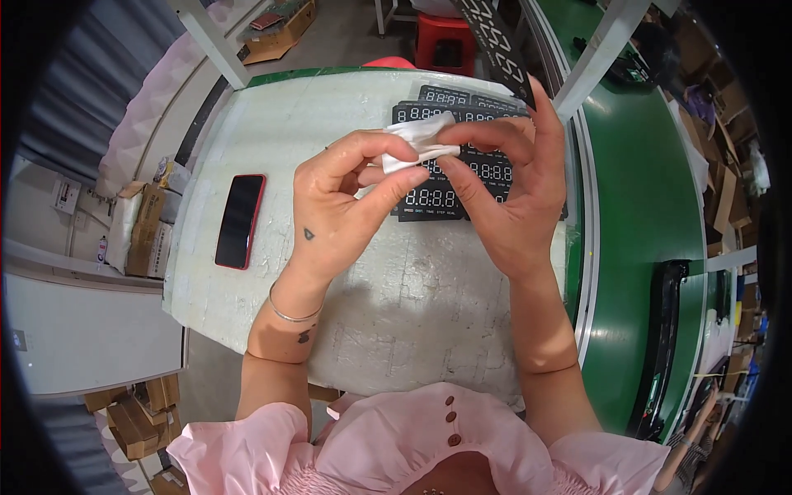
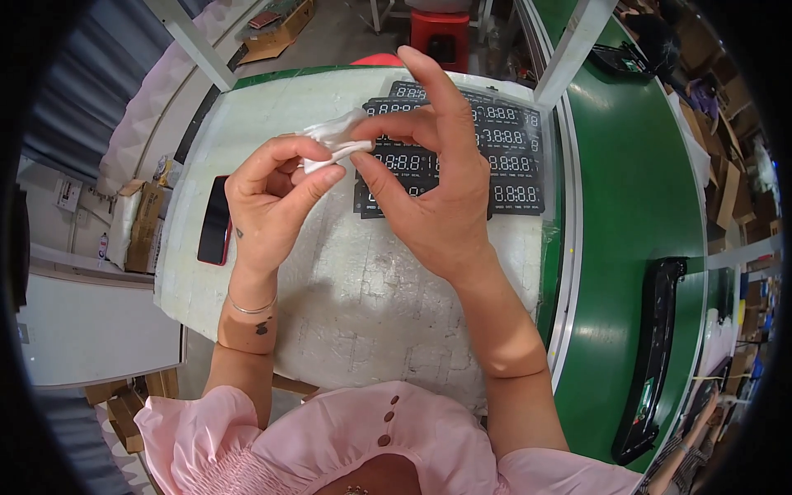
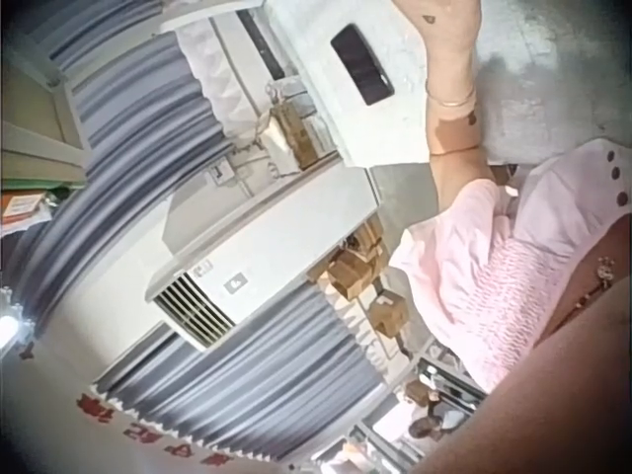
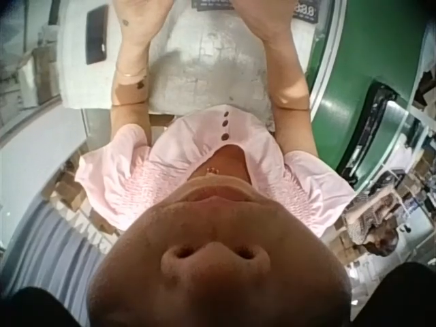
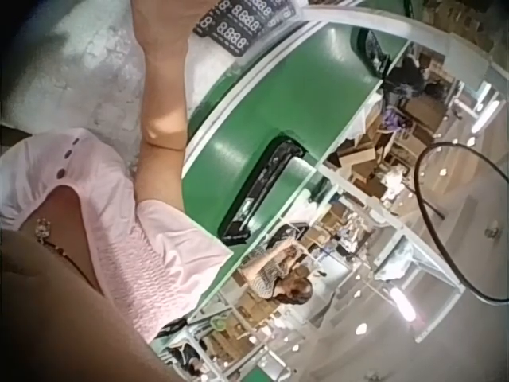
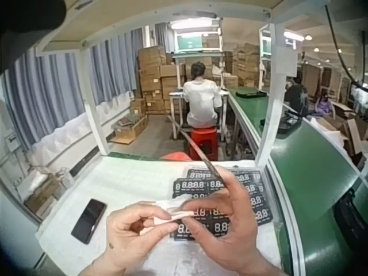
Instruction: Applying digital display labels to electronic console panels on an assembly line.
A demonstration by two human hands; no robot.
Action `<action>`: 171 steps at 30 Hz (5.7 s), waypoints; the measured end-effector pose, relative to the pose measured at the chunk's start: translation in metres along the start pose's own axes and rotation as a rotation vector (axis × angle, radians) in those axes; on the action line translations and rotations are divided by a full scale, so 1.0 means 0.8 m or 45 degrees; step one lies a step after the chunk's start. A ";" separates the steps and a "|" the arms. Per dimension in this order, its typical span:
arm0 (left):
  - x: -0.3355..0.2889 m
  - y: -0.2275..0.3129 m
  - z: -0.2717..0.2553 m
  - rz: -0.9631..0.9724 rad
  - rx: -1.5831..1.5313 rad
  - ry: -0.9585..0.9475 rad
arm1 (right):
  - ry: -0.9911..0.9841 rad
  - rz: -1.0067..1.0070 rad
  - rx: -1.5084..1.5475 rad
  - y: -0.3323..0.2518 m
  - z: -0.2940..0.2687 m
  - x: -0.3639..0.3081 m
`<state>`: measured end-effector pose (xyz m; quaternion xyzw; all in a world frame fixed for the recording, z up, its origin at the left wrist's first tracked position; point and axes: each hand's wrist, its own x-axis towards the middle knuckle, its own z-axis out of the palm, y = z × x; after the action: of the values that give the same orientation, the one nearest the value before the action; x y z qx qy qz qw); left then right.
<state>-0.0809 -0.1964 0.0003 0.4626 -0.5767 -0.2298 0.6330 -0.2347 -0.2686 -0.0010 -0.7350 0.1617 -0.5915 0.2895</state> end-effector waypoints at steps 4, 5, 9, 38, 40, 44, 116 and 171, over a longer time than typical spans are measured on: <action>0.000 -0.002 0.004 -0.056 -0.057 0.063 | 0.046 -0.122 0.035 0.001 0.002 0.000; 0.000 -0.004 -0.001 -0.031 -0.017 0.019 | 0.012 -0.091 0.033 0.000 0.001 -0.001; 0.002 -0.009 0.000 0.122 -0.020 -0.013 | -0.131 -0.152 -0.119 0.004 -0.009 0.006; -0.009 -0.015 0.010 -0.141 -0.360 0.126 | -0.016 -0.054 -0.013 0.003 -0.001 0.001; -0.007 -0.016 0.012 -0.165 -0.380 0.118 | -0.005 -0.034 -0.023 0.003 0.000 0.000; -0.008 -0.013 0.022 -0.176 -0.476 0.169 | 0.003 -0.012 -0.028 0.003 0.003 -0.002; -0.010 0.002 0.004 -0.400 -0.951 -0.077 | -0.069 0.410 0.647 -0.018 0.000 -0.004; -0.020 0.008 0.010 0.162 -0.169 -0.024 | -0.051 0.612 0.800 -0.026 0.002 -0.001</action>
<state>-0.0939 -0.1829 -0.0035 0.3799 -0.5945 -0.2311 0.6700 -0.2352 -0.2515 0.0111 -0.5632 0.1347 -0.5131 0.6336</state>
